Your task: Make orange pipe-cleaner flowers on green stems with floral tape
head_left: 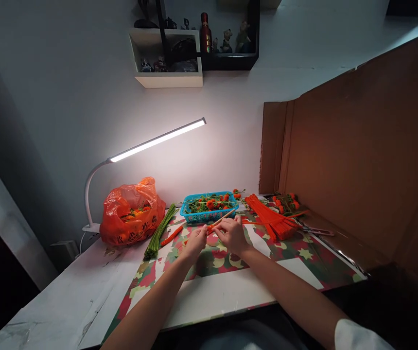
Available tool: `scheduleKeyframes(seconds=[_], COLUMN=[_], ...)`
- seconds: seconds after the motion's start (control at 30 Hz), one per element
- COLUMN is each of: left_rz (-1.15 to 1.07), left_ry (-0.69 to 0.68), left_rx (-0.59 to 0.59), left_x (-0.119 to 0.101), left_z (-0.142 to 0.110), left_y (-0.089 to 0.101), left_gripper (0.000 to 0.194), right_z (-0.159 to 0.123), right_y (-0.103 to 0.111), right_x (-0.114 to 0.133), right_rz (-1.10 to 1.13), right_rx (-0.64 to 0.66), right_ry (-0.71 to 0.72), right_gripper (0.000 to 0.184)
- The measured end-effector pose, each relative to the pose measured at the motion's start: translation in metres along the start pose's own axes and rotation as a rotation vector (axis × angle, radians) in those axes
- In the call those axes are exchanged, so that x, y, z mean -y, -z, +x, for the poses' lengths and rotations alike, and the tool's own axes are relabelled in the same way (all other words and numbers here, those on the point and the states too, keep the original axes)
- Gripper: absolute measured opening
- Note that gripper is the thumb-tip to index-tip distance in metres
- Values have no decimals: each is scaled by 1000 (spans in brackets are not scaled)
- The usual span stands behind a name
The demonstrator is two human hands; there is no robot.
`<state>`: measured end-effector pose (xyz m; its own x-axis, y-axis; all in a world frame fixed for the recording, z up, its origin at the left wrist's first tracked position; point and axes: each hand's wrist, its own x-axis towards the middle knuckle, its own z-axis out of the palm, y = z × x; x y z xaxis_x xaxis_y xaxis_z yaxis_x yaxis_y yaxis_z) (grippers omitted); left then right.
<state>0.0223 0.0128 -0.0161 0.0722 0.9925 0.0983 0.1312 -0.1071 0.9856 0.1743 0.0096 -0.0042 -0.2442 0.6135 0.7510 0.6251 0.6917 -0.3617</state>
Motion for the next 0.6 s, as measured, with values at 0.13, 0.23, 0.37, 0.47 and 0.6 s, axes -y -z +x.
scheduleKeyframes(seconds=[0.13,0.23,0.37,0.47,0.6], left_rz=[-179,-166,-119,-107,-56], left_ry=[-28,-92,-113,-100,-71], left_rx=[99,176,261,334,476], left_x=[-5,-7,-5,-8,-21], left_z=[-3,-6,-7,-10,-18], left_y=[5,8,10,11,16], left_gripper=[55,54,53,53,53], right_z=[0,1,4,8,13], right_y=[-5,-7,-1,8,18], right_x=[-1,-7,-15,-16,-16], right_rz=[253,564,841,865,806], right_rx=[67,244,477,544,634], right_ry=[-93,-225,-379,-342,-327], right_gripper=[31,33,37,39,38])
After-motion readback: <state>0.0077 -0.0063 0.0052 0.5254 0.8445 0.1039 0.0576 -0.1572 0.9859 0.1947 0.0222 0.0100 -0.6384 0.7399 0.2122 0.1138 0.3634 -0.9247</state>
